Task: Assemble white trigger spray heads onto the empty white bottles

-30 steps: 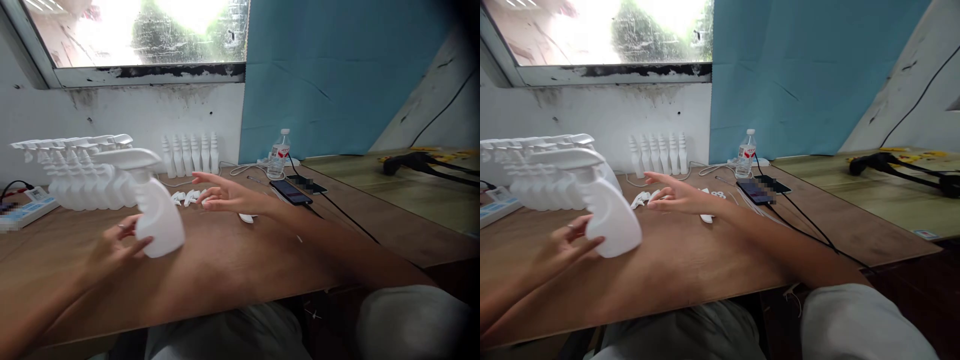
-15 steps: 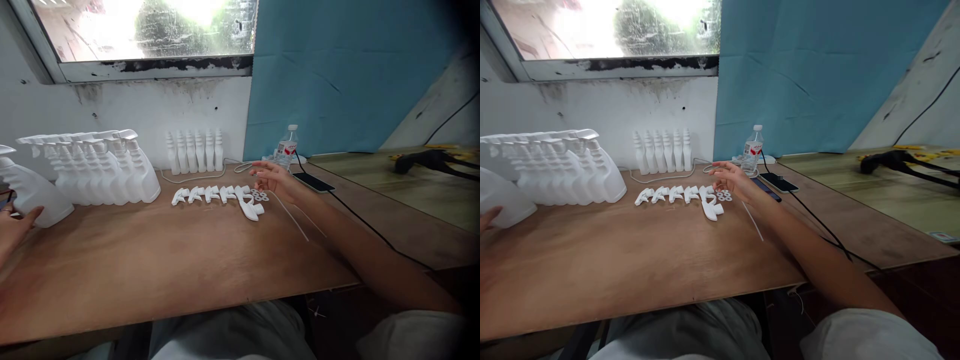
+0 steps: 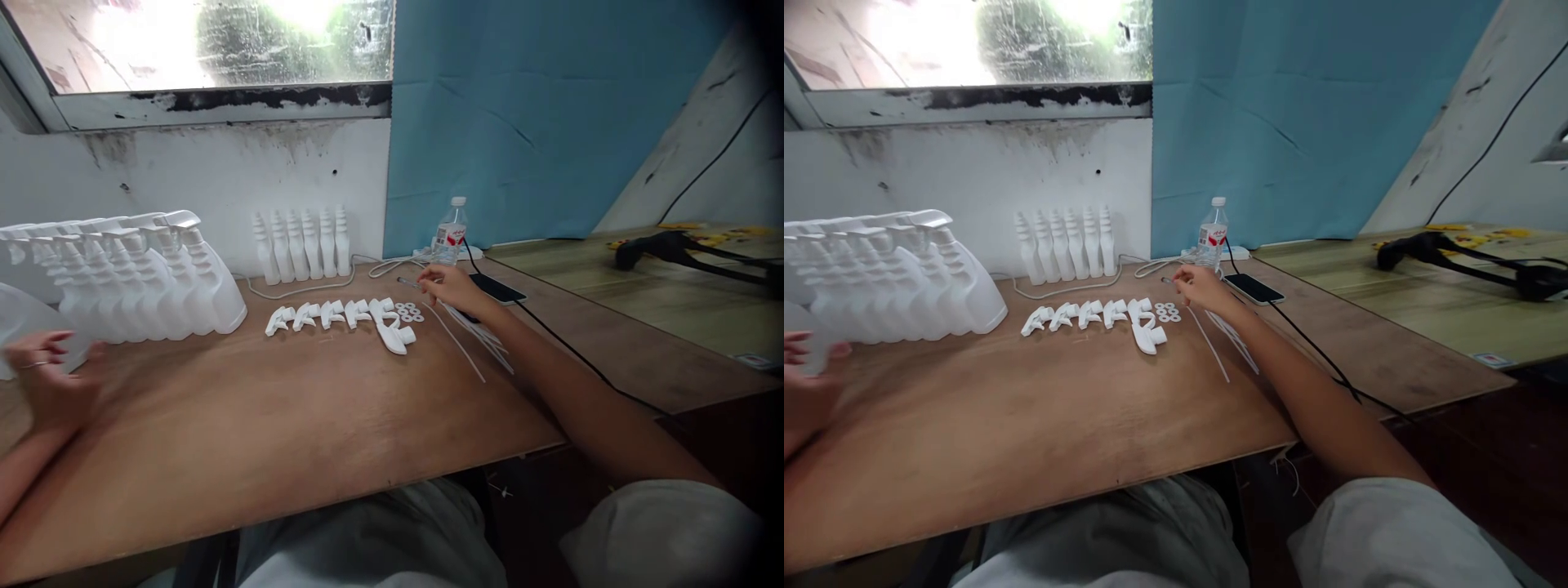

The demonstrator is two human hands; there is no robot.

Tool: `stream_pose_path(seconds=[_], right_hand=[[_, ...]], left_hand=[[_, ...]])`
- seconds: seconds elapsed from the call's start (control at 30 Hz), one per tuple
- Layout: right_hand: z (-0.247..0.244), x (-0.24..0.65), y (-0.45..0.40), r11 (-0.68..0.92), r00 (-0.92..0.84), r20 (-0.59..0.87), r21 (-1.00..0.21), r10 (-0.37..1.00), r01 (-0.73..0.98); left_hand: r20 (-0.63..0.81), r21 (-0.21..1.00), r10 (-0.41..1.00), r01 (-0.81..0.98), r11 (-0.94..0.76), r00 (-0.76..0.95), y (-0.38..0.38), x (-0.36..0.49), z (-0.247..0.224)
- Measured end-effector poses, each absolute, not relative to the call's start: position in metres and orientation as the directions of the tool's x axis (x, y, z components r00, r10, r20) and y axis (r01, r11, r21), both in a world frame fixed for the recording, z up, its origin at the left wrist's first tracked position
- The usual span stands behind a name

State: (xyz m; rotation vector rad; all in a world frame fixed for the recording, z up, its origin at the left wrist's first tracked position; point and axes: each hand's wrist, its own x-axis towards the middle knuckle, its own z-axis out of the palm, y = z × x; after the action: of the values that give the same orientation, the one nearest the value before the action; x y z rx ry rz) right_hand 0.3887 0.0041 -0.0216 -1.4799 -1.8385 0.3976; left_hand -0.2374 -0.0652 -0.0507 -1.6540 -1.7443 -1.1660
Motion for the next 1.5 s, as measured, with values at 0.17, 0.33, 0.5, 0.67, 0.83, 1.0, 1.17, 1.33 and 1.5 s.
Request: stream_pose_path(seconds=[0.17,0.33,0.5,0.67,0.83,1.0,1.17,1.33,1.5], right_hand=[[-0.03,0.401,0.008,0.331,-0.246,0.239,-0.445,0.94,0.832],[-0.032,0.392,0.003,0.45,-0.435,0.126,-0.353,0.892,0.82],[-0.033,0.382,0.0,0.533,-0.53,0.098,-0.306,0.842,0.789],[-0.037,0.382,0.001,0.547,-0.549,0.083,-0.292,0.832,0.785],[-0.041,0.383,0.003,0.533,-0.543,0.056,-0.303,0.838,0.79],[-0.041,0.382,0.002,0.494,-0.519,0.018,-0.333,0.855,0.803],[-0.038,0.384,-0.001,0.42,-0.459,-0.034,-0.344,0.888,0.84],[-0.033,0.385,-0.006,0.412,-0.46,-0.065,-0.351,0.885,0.841],[-0.03,0.384,-0.007,0.403,-0.443,-0.043,-0.344,0.896,0.848]], left_hand=[[0.666,-0.121,0.546,0.796,-0.593,0.509,-0.05,-0.139,-0.065],[0.686,-0.016,0.474,0.663,-0.749,0.552,-0.024,-0.062,-0.07],[0.712,0.034,0.371,0.498,-0.866,0.596,-0.012,-0.001,-0.069],[0.659,0.089,0.287,0.307,-0.948,0.695,-0.026,0.075,-0.069],[0.583,0.237,0.358,0.269,-0.934,0.729,-0.036,0.142,-0.068],[0.44,0.278,0.485,0.399,-0.874,0.756,-0.038,0.153,-0.072],[0.444,0.419,0.53,0.356,-0.835,0.722,-0.054,0.124,-0.072],[0.373,0.664,0.545,0.194,-0.722,0.751,-0.068,0.084,-0.065],[0.224,0.847,0.599,0.15,-0.51,0.769,-0.067,0.066,-0.061]])
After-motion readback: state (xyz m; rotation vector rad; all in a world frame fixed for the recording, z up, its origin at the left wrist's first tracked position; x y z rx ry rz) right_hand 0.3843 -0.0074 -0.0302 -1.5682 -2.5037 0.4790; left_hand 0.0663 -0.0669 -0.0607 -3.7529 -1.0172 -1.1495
